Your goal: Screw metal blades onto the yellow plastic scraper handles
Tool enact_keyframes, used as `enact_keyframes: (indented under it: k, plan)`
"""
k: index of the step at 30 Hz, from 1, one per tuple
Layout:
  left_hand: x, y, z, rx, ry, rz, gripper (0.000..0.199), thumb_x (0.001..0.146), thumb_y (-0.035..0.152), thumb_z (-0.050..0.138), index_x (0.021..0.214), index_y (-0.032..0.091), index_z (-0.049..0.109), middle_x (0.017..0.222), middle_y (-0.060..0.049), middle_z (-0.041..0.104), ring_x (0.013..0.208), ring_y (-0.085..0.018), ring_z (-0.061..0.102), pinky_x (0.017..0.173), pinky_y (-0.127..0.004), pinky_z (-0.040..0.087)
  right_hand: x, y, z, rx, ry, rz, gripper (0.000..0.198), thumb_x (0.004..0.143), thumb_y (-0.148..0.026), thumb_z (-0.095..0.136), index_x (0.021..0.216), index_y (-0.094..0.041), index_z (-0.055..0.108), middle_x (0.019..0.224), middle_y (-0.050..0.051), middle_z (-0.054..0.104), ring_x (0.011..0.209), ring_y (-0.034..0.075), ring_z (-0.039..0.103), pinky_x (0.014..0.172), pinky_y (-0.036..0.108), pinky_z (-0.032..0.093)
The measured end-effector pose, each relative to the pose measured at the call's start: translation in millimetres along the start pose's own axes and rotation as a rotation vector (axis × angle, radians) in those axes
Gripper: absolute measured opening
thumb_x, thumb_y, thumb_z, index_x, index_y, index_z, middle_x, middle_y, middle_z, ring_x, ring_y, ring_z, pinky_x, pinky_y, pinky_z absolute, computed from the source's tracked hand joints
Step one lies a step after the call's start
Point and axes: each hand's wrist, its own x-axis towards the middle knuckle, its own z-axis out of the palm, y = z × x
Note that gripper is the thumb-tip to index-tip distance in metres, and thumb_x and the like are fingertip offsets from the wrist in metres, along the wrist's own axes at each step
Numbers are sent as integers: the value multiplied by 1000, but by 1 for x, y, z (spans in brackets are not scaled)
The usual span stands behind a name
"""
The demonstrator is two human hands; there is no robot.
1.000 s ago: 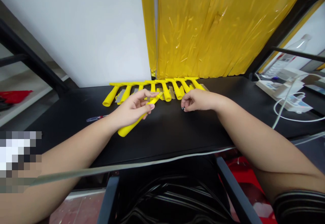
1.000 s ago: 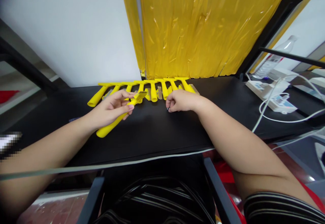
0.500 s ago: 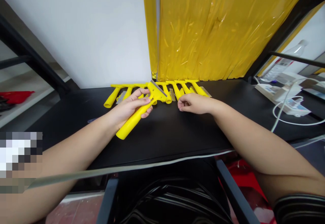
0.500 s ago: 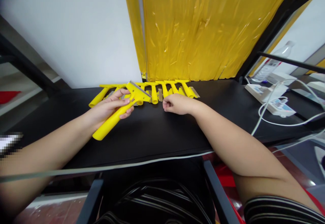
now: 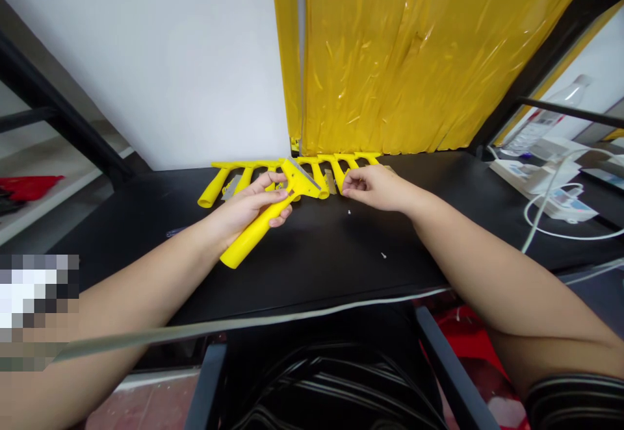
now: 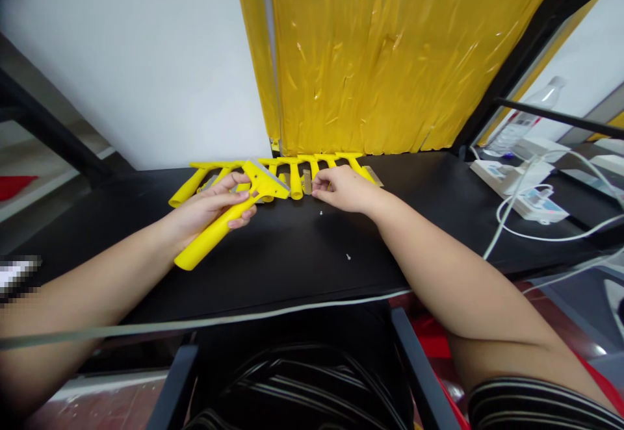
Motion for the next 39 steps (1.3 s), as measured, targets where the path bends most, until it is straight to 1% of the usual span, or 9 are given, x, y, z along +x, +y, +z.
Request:
enact_keyframes:
  k: [2,7,10,15,19,23,26,28,39]
  plan:
    - [0,0,0,0,10,-4,41,82,16,79,111,26,51,81,0,64,62,-14,64,45,-19,39,-5,1,-11,54,-125,84,8,88,-27,75,90,-19,73,77,2,73,68,17,67,69,30,53]
    - [1,-1,0,-9,14,-21,41,82,15,79,110,26,51,82,0,65,61,-14,65,46,-19,40,-22,-5,-29,342,-766,214,33,75,-39,88,97,-19,73,77,2,76,65,19,73,61,28,59]
    - [1,-3,-1,4,2,-15,38,83,16,78,109,26,51,82,0,66,61,-14,65,46,-19,40,-27,-12,-23,254,-824,179,30,73,-33,89,96,-20,74,78,1,78,66,18,74,60,26,57]
    - [2,-3,-2,0,-4,-25,38,84,15,77,110,25,51,77,1,64,60,-14,65,46,-19,41,-28,-21,-8,109,-805,130,5,79,-17,77,82,-19,74,69,-1,74,64,18,74,59,25,54]
    - [1,0,1,-30,12,-34,41,82,12,78,110,24,51,81,-2,67,59,-15,65,44,-18,41,-26,-24,-4,137,-659,-75,9,81,-16,75,88,-19,78,74,0,74,68,15,70,64,24,51]
    - [-1,3,4,-51,-4,-48,41,82,11,77,110,24,50,81,-2,67,57,-16,65,43,-18,41,-17,-25,7,357,-225,-325,11,88,-26,75,94,-18,77,89,5,77,79,17,71,73,28,55]
    - [-2,4,6,-54,-36,-58,39,83,11,76,109,24,50,78,-1,66,55,-16,64,43,-18,41,-8,-26,21,445,84,-406,10,89,-28,77,91,-18,75,88,5,76,79,18,70,75,31,56]
    - [-2,3,7,-55,-54,-56,37,83,13,77,108,25,51,76,-1,65,55,-16,64,42,-18,41,-4,-25,29,458,203,-417,9,89,-27,76,90,-19,73,85,4,74,75,17,67,73,31,55]
    - [-6,-1,15,-63,-53,-55,39,85,17,78,109,26,49,70,1,64,56,-17,64,44,-18,41,4,-24,39,452,203,-392,10,89,-25,76,87,-19,69,83,4,71,73,17,64,72,32,52]
